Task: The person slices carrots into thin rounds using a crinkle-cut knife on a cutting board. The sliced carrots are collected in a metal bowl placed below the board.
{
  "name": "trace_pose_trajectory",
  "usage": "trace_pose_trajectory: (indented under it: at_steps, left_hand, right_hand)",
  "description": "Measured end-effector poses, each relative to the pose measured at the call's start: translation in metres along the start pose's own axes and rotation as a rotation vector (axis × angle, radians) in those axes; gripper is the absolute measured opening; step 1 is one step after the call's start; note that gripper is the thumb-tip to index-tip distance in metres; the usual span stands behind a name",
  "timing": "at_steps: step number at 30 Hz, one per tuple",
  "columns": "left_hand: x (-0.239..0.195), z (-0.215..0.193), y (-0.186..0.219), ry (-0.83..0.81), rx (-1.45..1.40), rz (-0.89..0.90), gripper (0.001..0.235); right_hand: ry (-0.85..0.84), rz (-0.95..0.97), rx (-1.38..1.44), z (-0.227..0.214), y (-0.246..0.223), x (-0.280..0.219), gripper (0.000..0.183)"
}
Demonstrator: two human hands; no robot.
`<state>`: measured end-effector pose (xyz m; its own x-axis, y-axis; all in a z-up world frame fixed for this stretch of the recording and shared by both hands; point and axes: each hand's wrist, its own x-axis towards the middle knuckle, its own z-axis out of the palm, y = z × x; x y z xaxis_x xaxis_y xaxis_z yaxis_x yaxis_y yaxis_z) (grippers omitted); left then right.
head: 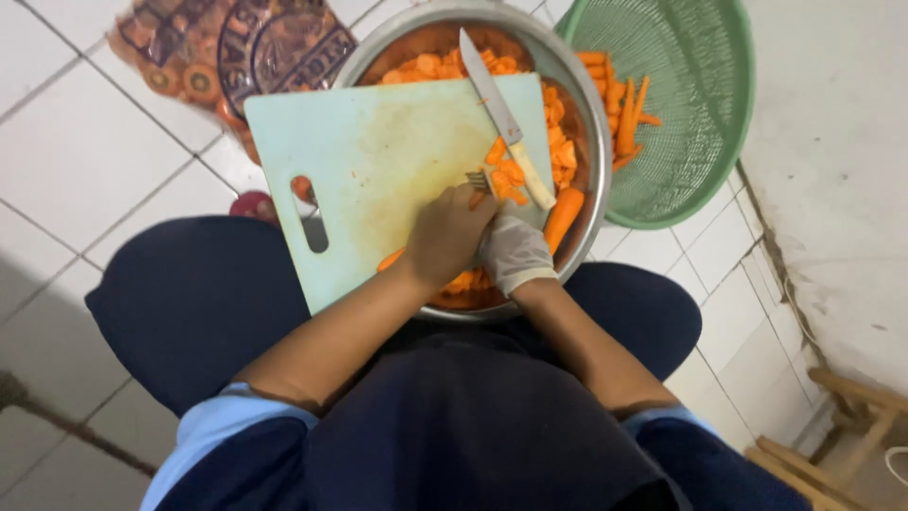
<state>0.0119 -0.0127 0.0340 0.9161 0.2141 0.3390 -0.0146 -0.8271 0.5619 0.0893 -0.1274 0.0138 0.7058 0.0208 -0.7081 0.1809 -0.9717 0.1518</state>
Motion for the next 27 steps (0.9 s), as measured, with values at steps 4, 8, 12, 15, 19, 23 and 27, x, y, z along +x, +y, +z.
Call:
trace_pose_trajectory:
  at_steps: [4,8,12,15,19,23,27]
  left_hand:
    - [-0.012,0.034,-0.013,0.092,0.174,0.042,0.006]
    - [-0.011,0.038,-0.015,0.247,0.271,0.072,0.016]
    - [-0.013,0.044,-0.020,0.306,0.284,0.081,0.016]
    - [-0.010,0.035,-0.013,0.262,0.242,0.053,0.018]
    - [-0.013,0.041,-0.017,0.185,0.151,0.033,0.012]
    - [0.002,0.027,-0.020,0.206,0.095,0.049,0.009]
    - [-0.015,0.049,-0.033,-0.146,-0.124,-0.081,0.009]
  right_hand:
    - [0.065,-0.077,-0.011,0.045,0.038,0.065,0.076]
    - [0.342,-0.414,-0.274,0.037,0.072,0.036,0.030]
    - [0.205,-0.098,0.038,-0.022,0.026,-0.044,0.041]
    - [0.114,-0.023,0.060,-0.037,0.014,-0.063,0.045]
    - [0.089,0.007,-0.057,-0.003,0.021,-0.018,0.042]
    - [0.087,-0.048,-0.053,-0.029,0.009,-0.024,0.044]
    - [0.019,-0.136,-0.118,-0.018,0.021,0.017,0.060]
